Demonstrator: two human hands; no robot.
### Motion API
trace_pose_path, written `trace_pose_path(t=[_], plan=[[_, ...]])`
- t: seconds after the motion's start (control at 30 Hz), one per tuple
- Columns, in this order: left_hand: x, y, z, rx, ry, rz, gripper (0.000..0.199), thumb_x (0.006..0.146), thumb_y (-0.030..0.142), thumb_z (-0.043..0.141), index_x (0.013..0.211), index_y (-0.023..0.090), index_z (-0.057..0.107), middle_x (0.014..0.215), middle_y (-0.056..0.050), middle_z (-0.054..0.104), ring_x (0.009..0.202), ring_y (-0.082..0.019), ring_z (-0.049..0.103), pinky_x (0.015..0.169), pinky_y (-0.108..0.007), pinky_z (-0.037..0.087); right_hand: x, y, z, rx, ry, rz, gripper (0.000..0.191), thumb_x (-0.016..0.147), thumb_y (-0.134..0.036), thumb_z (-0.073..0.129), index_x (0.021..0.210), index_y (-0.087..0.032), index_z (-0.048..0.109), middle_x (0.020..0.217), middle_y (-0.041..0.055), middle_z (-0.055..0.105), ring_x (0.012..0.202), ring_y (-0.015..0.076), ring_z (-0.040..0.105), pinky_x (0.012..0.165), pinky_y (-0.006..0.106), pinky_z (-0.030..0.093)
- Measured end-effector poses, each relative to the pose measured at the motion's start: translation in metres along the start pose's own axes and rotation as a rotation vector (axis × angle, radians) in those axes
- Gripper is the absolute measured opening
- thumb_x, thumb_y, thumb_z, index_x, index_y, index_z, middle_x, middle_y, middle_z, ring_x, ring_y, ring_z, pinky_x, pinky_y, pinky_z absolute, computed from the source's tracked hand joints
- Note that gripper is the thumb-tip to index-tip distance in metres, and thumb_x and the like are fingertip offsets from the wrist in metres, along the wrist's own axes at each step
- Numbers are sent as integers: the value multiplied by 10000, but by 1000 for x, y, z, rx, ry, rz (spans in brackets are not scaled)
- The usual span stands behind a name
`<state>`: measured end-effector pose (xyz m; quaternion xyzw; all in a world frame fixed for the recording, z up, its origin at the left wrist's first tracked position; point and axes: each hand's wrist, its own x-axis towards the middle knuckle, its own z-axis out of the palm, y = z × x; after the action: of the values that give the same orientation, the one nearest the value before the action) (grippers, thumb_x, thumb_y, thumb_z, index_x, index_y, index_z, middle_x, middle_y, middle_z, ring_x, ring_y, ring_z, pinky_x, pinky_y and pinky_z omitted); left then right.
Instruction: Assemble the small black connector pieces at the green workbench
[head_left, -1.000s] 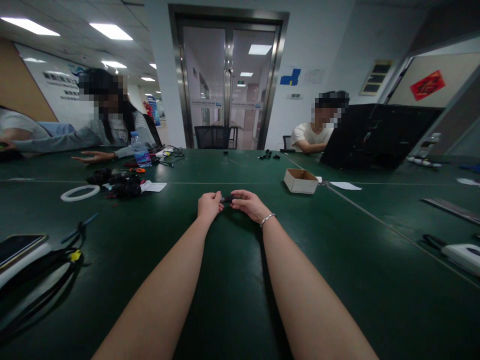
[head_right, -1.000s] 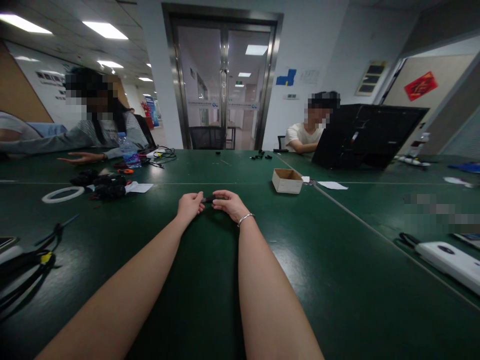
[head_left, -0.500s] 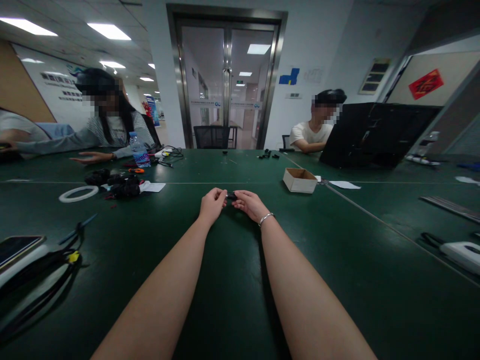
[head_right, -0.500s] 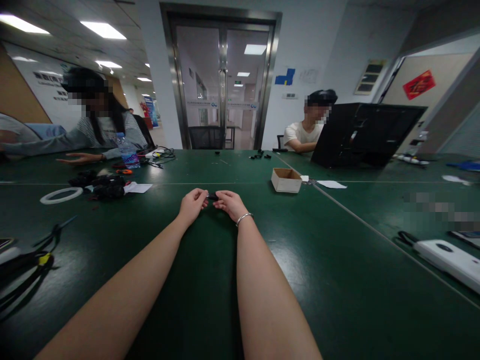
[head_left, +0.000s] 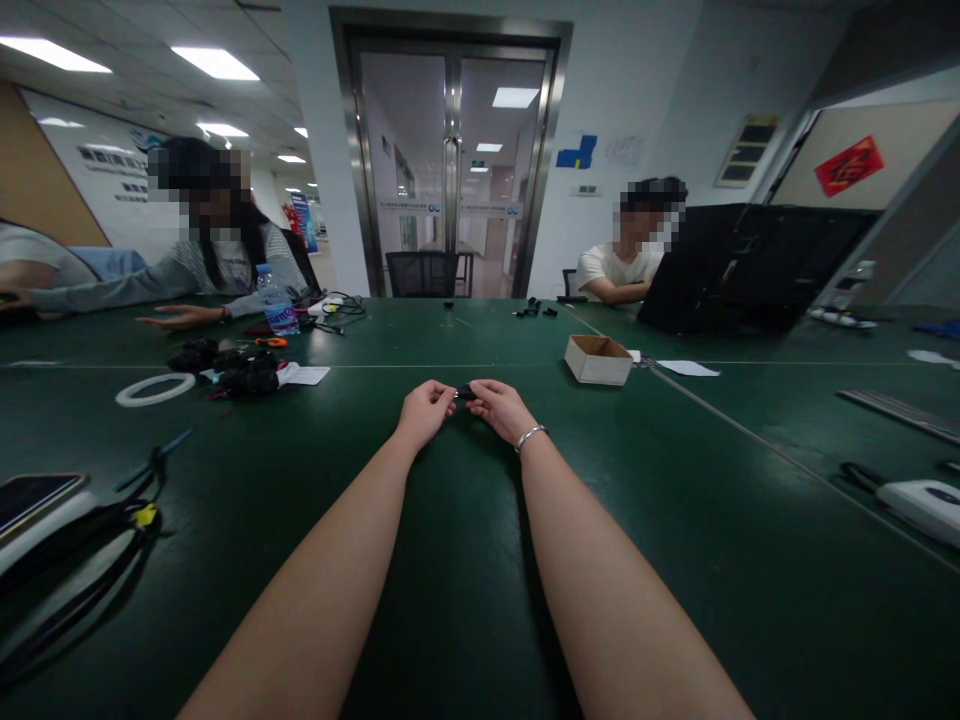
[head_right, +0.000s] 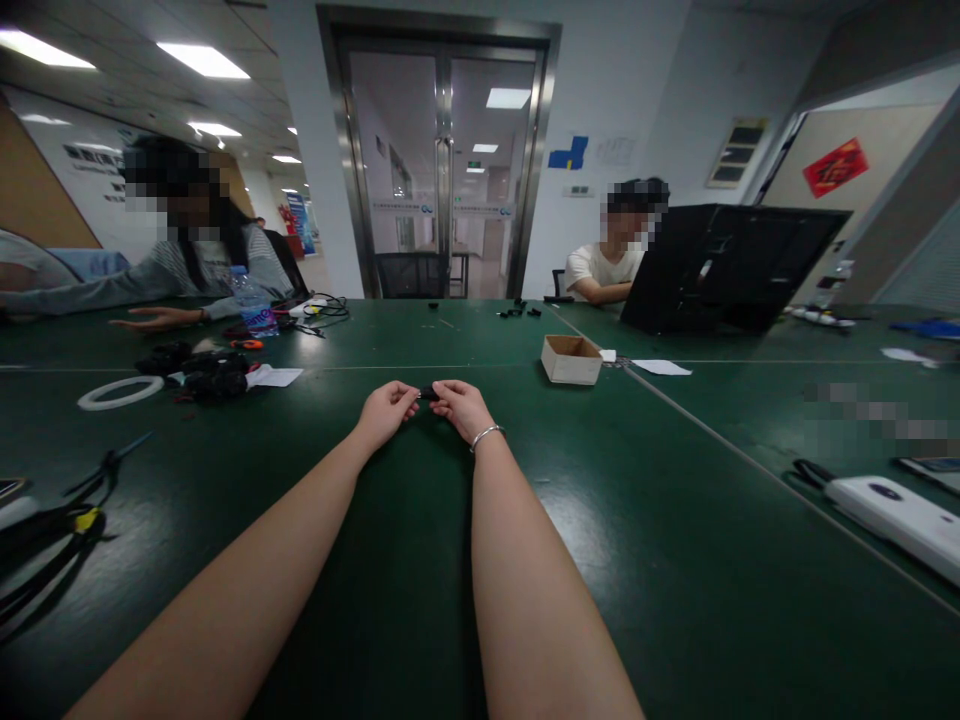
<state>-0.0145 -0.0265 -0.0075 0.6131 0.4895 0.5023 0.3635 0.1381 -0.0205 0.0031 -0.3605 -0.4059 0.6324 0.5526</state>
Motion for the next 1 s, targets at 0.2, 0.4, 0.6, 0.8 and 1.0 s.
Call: trace_pose_path(t=[0.2, 0.4, 0.6, 0.8, 1.0], plan=[[3, -6, -1, 45, -17, -20, 198, 815, 346, 563, 815, 150, 589, 659, -28, 632, 562, -122, 560, 544, -235, 433, 1, 1, -1, -1, -4, -5, 70, 817, -62, 672, 773, -102, 635, 650, 36, 630, 534, 86, 599, 494, 150, 503], [5, -8, -2, 121, -19, -72, 401, 848, 514, 459, 723, 157, 588, 581, -20, 601, 493, -115, 534, 504, -230, 404, 4, 3, -3, -3, -32, -8, 75, 776, -70, 712, 789, -115, 652, 693, 39, 640, 568, 99, 605, 524, 175, 511], [3, 0, -4, 206, -13, -75, 527, 832, 602, 409, 581, 166, 564, 467, -7, 536, 418, -114, 474, 475, -240, 350, 3, 3, -5, -21, -91, -12, 109, 767, -69, 696, 852, -135, 684, 750, 42, 657, 605, 99, 607, 551, 182, 503], [1, 6, -7, 201, 6, -114, 533, 842, 585, 394, 554, 169, 559, 445, -5, 517, 418, -119, 465, 504, -252, 361, 3, 3, -10, -28, -173, -34, 233, 705, -96, 739, 921, -169, 695, 809, 27, 658, 646, 98, 610, 552, 174, 487], [2, 4, -9, 220, 27, -123, 543, 848, 588, 384, 528, 180, 549, 438, -11, 516, 428, -133, 480, 514, -260, 368, 1, 0, -10, -23, -214, -21, 265, 671, -70, 748, 907, -176, 693, 827, 13, 660, 673, 105, 628, 575, 173, 510]])
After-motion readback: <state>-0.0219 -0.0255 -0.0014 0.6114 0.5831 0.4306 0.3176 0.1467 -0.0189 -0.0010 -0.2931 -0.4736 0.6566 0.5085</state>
